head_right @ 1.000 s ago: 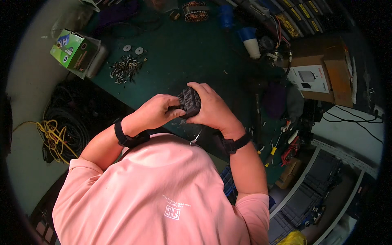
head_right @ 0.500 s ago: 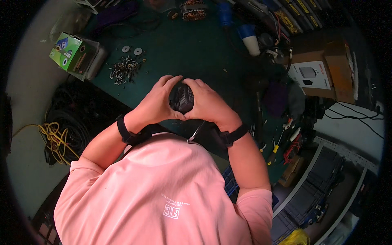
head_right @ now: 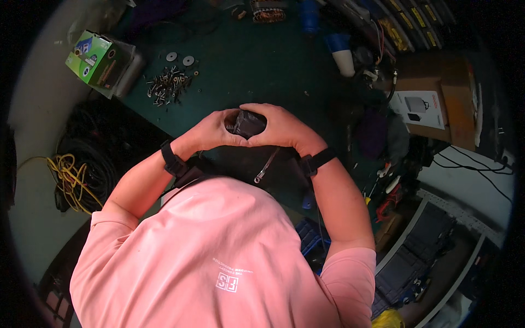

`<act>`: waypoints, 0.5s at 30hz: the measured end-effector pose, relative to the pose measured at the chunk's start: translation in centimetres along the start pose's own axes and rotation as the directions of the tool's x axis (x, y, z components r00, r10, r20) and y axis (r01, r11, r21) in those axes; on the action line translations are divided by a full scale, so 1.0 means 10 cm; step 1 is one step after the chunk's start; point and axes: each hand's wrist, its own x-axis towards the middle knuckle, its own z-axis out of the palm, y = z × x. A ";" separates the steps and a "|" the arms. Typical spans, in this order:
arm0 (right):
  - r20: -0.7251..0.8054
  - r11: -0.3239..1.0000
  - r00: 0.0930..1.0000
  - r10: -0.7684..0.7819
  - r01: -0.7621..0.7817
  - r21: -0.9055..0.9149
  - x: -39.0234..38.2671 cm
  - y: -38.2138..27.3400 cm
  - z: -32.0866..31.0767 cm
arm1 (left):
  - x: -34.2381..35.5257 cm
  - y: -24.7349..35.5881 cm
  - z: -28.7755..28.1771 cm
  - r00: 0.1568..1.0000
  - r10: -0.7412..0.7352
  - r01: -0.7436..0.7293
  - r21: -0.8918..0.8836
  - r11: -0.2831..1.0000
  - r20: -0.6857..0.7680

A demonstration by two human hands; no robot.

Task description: The person uses a hammer and screwdriver to pry open a black plastic electronic device on a workbench. They then use pliers to manipulate internal components and wires, repeatedly opening and closing the casing while inspecting the interior.

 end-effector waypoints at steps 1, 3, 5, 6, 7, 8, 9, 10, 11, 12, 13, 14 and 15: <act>0.031 1.000 0.999 0.010 -0.010 0.016 0.01 0.01 -0.03 | 0.02 -0.07 0.00 1.000 0.000 0.000 0.005 1.000 0.004; 0.105 0.999 0.994 0.029 -0.033 0.035 0.05 -0.01 -0.07 | 0.06 -0.21 0.01 1.000 -0.003 0.003 0.020 1.000 0.010; 0.192 0.997 0.980 0.054 -0.063 0.043 0.10 -0.04 -0.12 | 0.05 -0.27 0.02 1.000 0.007 -0.007 0.027 1.000 -0.008; 0.201 0.995 0.978 0.054 -0.069 0.070 0.11 -0.03 -0.12 | 0.05 -0.27 0.03 1.000 0.010 -0.009 0.031 0.999 -0.015; 0.211 0.992 0.976 0.053 -0.075 0.098 0.12 -0.02 -0.12 | 0.05 -0.27 0.03 1.000 0.002 -0.002 0.037 0.999 -0.002; 0.221 0.989 0.974 0.054 -0.083 0.124 0.13 0.00 -0.12 | 0.04 -0.25 0.03 1.000 -0.005 0.004 0.041 0.999 0.012; 0.231 0.988 0.971 0.055 -0.087 0.131 0.15 0.00 -0.13 | 0.04 -0.24 0.03 1.000 -0.012 0.011 0.045 0.999 0.026; 0.241 0.986 0.969 0.056 -0.091 0.138 0.16 -0.01 -0.14 | 0.04 -0.25 0.02 0.999 -0.030 0.029 0.048 0.998 0.032; 0.250 0.985 0.967 0.056 -0.094 0.143 0.17 -0.02 -0.15 | 0.05 -0.25 0.01 0.998 -0.046 0.044 0.052 0.998 0.038; 0.260 0.984 0.964 0.061 -0.101 0.144 0.17 -0.02 -0.15 | 0.05 -0.25 0.01 0.997 -0.062 0.060 0.057 0.997 0.044; 0.270 0.983 0.961 0.067 -0.109 0.145 0.18 -0.01 -0.14 | 0.05 -0.27 0.02 0.999 -0.025 0.024 0.038 0.999 0.022; 0.279 0.983 0.958 0.072 -0.116 0.144 0.19 -0.01 -0.15 | 0.04 -0.29 0.05 1.000 0.014 -0.014 0.021 1.000 -0.001; 0.266 0.983 0.962 0.053 -0.097 0.154 0.19 -0.01 -0.15 | 0.03 -0.30 0.06 0.998 0.053 -0.053 0.005 0.999 -0.025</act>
